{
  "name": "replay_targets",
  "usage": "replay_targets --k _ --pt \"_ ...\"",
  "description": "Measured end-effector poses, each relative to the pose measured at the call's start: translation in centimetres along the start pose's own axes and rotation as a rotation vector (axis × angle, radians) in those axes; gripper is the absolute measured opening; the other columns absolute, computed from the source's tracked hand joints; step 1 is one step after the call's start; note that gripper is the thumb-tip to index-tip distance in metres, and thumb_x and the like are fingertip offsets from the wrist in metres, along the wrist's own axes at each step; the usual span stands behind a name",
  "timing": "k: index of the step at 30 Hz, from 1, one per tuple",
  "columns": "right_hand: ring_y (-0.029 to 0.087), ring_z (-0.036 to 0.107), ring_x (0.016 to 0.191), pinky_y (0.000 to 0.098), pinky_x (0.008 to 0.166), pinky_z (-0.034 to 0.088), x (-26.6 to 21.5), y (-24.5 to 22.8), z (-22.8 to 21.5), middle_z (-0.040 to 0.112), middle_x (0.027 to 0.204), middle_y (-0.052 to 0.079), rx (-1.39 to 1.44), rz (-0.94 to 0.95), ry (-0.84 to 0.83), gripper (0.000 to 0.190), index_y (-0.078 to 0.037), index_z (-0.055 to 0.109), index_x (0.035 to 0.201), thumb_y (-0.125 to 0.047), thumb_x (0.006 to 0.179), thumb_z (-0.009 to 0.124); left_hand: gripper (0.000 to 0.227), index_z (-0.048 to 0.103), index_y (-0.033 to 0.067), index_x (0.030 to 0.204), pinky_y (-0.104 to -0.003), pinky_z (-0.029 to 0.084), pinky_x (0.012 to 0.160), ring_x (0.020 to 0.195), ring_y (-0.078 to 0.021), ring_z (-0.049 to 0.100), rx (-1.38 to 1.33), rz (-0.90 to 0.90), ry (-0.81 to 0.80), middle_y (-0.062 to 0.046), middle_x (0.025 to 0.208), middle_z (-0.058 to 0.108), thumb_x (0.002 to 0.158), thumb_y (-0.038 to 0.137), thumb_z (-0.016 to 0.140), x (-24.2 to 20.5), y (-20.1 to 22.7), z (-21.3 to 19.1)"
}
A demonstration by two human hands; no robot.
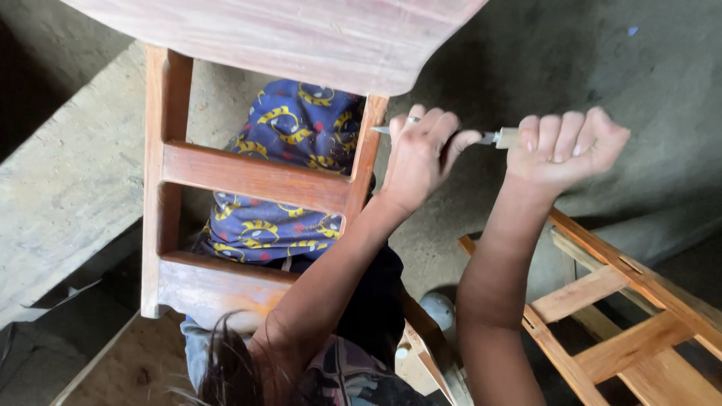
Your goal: The person sits on the floor with a wooden chair on their lap and uses a chisel to carve and shape the chair's legs and frame. They hold the chair steady with one hand while striking the chisel with the other to remove wood shavings.
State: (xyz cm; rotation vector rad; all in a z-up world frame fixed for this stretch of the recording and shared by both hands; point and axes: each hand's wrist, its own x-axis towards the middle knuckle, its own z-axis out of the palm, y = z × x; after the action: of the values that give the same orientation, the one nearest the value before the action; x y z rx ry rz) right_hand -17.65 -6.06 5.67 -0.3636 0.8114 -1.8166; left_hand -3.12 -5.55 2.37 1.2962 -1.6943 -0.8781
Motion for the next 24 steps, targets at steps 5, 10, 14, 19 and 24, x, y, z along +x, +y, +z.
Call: replay_targets --k 5,10,14,19,24 --pt "0.011 0.017 0.026 0.0272 0.031 0.028 0.7 0.4 0.0 0.022 0.032 0.000 0.033 -0.011 0.161 0.037 -0.013 0.022 0.044 -0.024 0.072 0.042 0.030 0.043 0.0112 0.067 -0.037 0.029 0.059 0.062 -0.0228 0.040 0.017 0.035 0.027 -0.002 0.061 0.042 0.083 0.037 0.040 0.4 -0.8 1.0" --pt "0.011 0.015 0.026 0.0265 0.032 0.026 -0.5 0.0 0.7 0.021 0.032 0.000 0.019 0.007 0.203 0.035 -0.012 0.023 0.041 -0.018 0.073 0.038 0.030 0.042 0.0105 0.067 -0.039 0.028 0.057 0.064 -0.0250 0.041 0.013 0.010 -0.011 -0.003 0.063 0.042 0.083 0.036 0.040 -0.4 0.0 0.2" --pt "0.010 0.019 0.025 0.0262 0.030 0.027 -0.5 0.7 -0.8 0.020 0.032 -0.001 0.016 -0.074 0.226 0.039 -0.014 0.022 0.046 -0.033 0.071 0.045 0.030 0.041 0.0114 0.066 -0.037 0.028 0.057 0.064 -0.0240 0.041 0.049 0.034 -0.012 -0.002 0.062 0.042 0.084 0.035 0.040 -0.3 -0.4 0.6" --pt "0.011 0.017 0.027 0.0268 0.031 0.026 -0.2 0.1 -1.0 0.021 0.032 0.000 0.043 -0.030 0.153 0.037 -0.013 0.023 0.045 -0.027 0.074 0.041 0.028 0.040 0.0112 0.067 -0.038 0.028 0.058 0.064 -0.0253 0.041 0.005 0.036 -0.016 -0.003 0.062 0.041 0.084 0.034 0.040 0.0 -0.1 0.5" --pt "0.010 0.013 0.026 0.0249 0.028 0.026 -0.4 0.5 0.7 0.017 0.031 -0.002 -0.029 -0.023 0.363 0.038 -0.015 0.016 0.042 -0.015 0.068 0.043 0.029 0.041 0.0112 0.066 -0.039 0.029 0.057 0.063 -0.0247 0.041 0.029 -0.010 -0.034 -0.003 0.062 0.042 0.083 0.034 0.043 -0.2 -0.3 0.5"
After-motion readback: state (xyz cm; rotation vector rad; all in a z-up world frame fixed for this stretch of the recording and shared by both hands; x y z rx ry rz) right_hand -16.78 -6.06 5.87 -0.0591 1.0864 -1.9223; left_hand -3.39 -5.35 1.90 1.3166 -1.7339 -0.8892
